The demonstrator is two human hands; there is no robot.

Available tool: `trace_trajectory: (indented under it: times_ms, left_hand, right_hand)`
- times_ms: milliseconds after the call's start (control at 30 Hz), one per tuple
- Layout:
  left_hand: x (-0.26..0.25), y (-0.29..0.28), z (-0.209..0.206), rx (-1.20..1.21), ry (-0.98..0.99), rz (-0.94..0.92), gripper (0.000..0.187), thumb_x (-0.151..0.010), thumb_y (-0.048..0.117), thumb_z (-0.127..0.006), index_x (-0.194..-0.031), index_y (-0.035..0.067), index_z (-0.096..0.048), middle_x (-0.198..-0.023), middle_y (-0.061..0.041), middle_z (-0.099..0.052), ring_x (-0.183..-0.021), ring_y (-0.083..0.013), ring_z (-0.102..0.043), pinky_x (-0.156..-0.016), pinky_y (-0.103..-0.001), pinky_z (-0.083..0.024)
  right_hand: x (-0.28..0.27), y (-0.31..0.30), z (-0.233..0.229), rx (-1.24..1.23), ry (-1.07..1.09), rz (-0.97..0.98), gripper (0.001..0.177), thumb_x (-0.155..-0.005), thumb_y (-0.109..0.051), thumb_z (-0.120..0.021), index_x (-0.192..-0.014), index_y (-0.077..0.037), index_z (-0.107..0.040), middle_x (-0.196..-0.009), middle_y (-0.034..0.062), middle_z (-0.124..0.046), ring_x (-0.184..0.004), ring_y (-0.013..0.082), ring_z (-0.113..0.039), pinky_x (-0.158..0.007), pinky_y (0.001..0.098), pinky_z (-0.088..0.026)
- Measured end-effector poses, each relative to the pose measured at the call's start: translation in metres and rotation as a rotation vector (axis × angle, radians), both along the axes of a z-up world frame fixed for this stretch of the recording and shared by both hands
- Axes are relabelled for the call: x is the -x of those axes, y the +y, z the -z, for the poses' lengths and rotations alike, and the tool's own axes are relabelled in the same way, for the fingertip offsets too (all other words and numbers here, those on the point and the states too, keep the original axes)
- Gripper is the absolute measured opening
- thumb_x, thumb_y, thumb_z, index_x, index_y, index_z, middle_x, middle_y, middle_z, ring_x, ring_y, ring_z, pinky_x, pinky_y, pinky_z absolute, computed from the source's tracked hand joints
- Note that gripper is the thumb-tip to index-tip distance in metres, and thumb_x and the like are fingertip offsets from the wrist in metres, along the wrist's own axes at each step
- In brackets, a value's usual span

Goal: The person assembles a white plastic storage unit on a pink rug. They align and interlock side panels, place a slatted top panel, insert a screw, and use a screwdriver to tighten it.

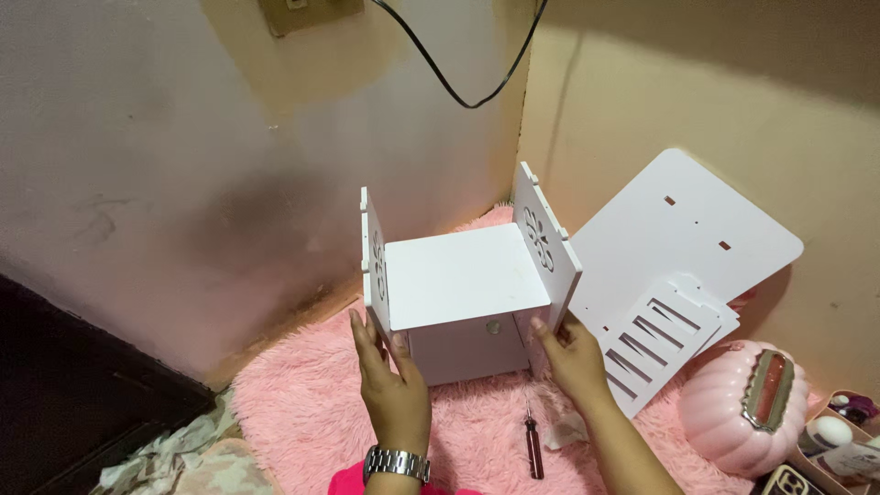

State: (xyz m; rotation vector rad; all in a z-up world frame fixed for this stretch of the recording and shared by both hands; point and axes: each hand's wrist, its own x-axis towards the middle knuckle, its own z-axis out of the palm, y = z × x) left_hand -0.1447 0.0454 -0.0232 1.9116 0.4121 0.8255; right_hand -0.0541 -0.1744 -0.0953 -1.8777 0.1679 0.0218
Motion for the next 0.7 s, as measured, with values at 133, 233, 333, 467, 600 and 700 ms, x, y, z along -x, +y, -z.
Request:
trace_trajectory:
  times_ms: [133,233,333,467,600,700]
  left_hand:
    - [-0.002,0.001,-0.004,-0.033,0.032,-0.036,0.064,-0.1,0.016,-0.051,-0.159,0.009,-0.025,-0.148,-0.024,-0.053,-0.126,-0.0359,-0.062,-0.097,-0.041,-0.055]
    - [-0.004,0.001,-0.008,0.026,0.078,-0.051,0.059,-0.1,0.017,-0.052,-0.156,0.01,-0.034,-0.141,-0.022,-0.06,-0.122,-0.034,-0.066,-0.094,-0.041,-0.056]
    - [-0.008,0.004,-0.012,0.089,0.108,-0.049,0.058,-0.099,0.016,-0.052,-0.155,0.01,-0.037,-0.132,-0.023,-0.066,-0.117,-0.0344,-0.068,-0.092,-0.041,-0.057]
    - [-0.01,0.005,-0.014,0.146,0.26,-0.073,0.052,-0.101,0.019,-0.05,-0.152,0.014,-0.043,-0.12,-0.02,-0.072,-0.108,-0.0316,-0.074,-0.085,-0.039,-0.061]
    - [-0.011,0.004,-0.014,0.079,0.126,-0.074,0.05,-0.1,0.016,-0.052,-0.15,0.009,-0.047,-0.121,-0.022,-0.071,-0.106,-0.0322,-0.073,-0.084,-0.04,-0.06]
    - [-0.013,0.001,-0.016,0.169,0.204,-0.088,0.05,-0.1,0.018,-0.051,-0.15,0.013,-0.048,-0.117,-0.02,-0.074,-0.101,-0.0302,-0.076,-0.083,-0.04,-0.06]
  right_hand:
    - [0.0,0.002,-0.019,-0.1,-0.285,0.025,0.06,-0.095,-0.04,-0.064,-0.141,-0.003,-0.056,-0.122,0.0116,-0.072,-0.111,0.0189,-0.067,-0.095,0.0331,-0.051]
    - [0.0,0.002,-0.026,-0.047,-0.283,0.049,0.058,-0.097,-0.043,-0.06,-0.14,-0.005,-0.06,-0.115,0.0102,-0.075,-0.101,0.018,-0.068,-0.089,0.0331,-0.052]
    - [-0.002,0.004,-0.027,0.029,-0.206,0.068,0.055,-0.099,-0.045,-0.058,-0.134,-0.004,-0.065,-0.105,0.0117,-0.076,-0.093,0.0188,-0.068,-0.084,0.0336,-0.053]
    - [-0.005,0.002,-0.023,0.106,-0.132,0.078,0.053,-0.099,-0.045,-0.055,-0.13,-0.004,-0.066,-0.093,0.0101,-0.074,-0.084,0.018,-0.066,-0.076,0.0326,-0.052]
    - [-0.01,-0.003,-0.018,0.167,-0.111,0.113,0.054,-0.103,-0.047,-0.059,-0.108,0.005,-0.073,-0.079,0.0144,-0.066,-0.074,0.0206,-0.057,-0.068,0.0347,-0.048]
    - [-0.014,-0.01,-0.017,0.156,-0.147,0.098,0.053,-0.102,-0.046,-0.059,-0.099,0.006,-0.071,-0.073,0.0119,-0.063,-0.068,0.0191,-0.055,-0.063,0.0347,-0.046]
